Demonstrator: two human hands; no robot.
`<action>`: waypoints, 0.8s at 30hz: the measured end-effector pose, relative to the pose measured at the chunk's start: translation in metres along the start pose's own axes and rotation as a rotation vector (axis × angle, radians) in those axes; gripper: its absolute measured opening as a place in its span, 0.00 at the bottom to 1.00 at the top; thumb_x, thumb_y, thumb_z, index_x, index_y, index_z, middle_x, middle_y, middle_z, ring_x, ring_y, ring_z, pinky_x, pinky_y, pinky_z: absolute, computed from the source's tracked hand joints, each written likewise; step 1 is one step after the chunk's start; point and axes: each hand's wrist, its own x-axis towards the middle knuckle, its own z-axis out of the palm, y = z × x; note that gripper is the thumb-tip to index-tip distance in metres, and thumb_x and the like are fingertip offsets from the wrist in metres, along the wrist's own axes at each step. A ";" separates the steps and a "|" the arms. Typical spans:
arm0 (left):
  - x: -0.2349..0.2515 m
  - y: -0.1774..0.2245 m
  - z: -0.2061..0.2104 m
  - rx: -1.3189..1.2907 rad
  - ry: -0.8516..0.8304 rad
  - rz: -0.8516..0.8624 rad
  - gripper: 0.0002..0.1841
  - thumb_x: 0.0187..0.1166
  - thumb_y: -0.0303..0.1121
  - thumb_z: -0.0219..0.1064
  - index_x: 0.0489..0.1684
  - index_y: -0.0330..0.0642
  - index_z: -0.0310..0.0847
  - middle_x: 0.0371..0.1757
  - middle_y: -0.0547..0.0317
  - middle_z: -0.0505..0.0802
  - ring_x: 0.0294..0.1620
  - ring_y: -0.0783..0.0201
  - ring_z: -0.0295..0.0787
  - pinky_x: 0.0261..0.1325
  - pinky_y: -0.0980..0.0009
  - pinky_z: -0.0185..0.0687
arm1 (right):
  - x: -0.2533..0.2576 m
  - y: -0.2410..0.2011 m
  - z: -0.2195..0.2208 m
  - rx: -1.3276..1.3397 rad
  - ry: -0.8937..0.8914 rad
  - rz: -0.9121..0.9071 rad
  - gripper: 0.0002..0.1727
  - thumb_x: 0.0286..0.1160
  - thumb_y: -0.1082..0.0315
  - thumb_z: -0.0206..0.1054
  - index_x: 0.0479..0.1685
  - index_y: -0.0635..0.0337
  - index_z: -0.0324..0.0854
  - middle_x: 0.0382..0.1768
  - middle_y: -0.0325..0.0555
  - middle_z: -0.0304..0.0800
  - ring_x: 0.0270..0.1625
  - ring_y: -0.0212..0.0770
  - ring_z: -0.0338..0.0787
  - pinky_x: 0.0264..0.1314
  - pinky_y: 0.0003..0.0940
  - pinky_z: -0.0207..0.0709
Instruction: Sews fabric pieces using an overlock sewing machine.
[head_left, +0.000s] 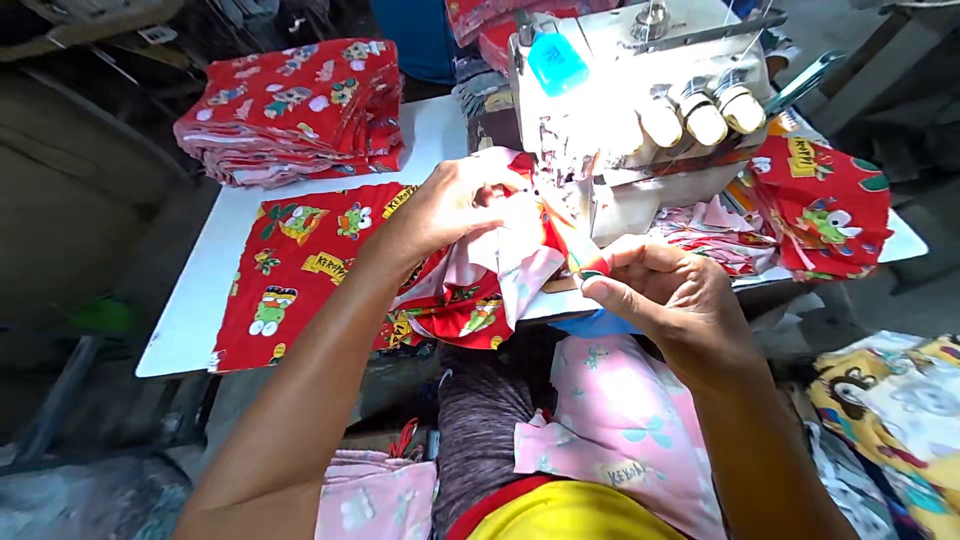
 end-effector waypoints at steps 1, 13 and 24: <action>0.003 0.002 -0.003 0.018 -0.054 0.005 0.14 0.73 0.28 0.70 0.55 0.39 0.90 0.50 0.52 0.93 0.41 0.68 0.84 0.47 0.71 0.79 | 0.000 0.001 0.000 -0.009 0.011 -0.008 0.05 0.72 0.69 0.74 0.43 0.54 0.88 0.38 0.33 0.93 0.41 0.27 0.92 0.46 0.21 0.88; -0.057 0.103 -0.007 0.386 -0.230 0.170 0.11 0.78 0.39 0.60 0.31 0.52 0.89 0.31 0.66 0.88 0.33 0.65 0.86 0.31 0.64 0.80 | 0.001 0.015 -0.003 0.025 0.050 -0.083 0.03 0.74 0.74 0.73 0.41 0.56 0.88 0.39 0.32 0.92 0.41 0.24 0.91 0.49 0.19 0.87; -0.079 0.097 -0.013 0.519 -0.246 0.022 0.20 0.84 0.44 0.61 0.72 0.58 0.86 0.28 0.64 0.91 0.22 0.59 0.84 0.23 0.59 0.73 | 0.000 0.019 -0.001 0.039 0.066 -0.059 0.03 0.76 0.72 0.71 0.43 0.56 0.87 0.40 0.31 0.92 0.41 0.24 0.91 0.48 0.18 0.86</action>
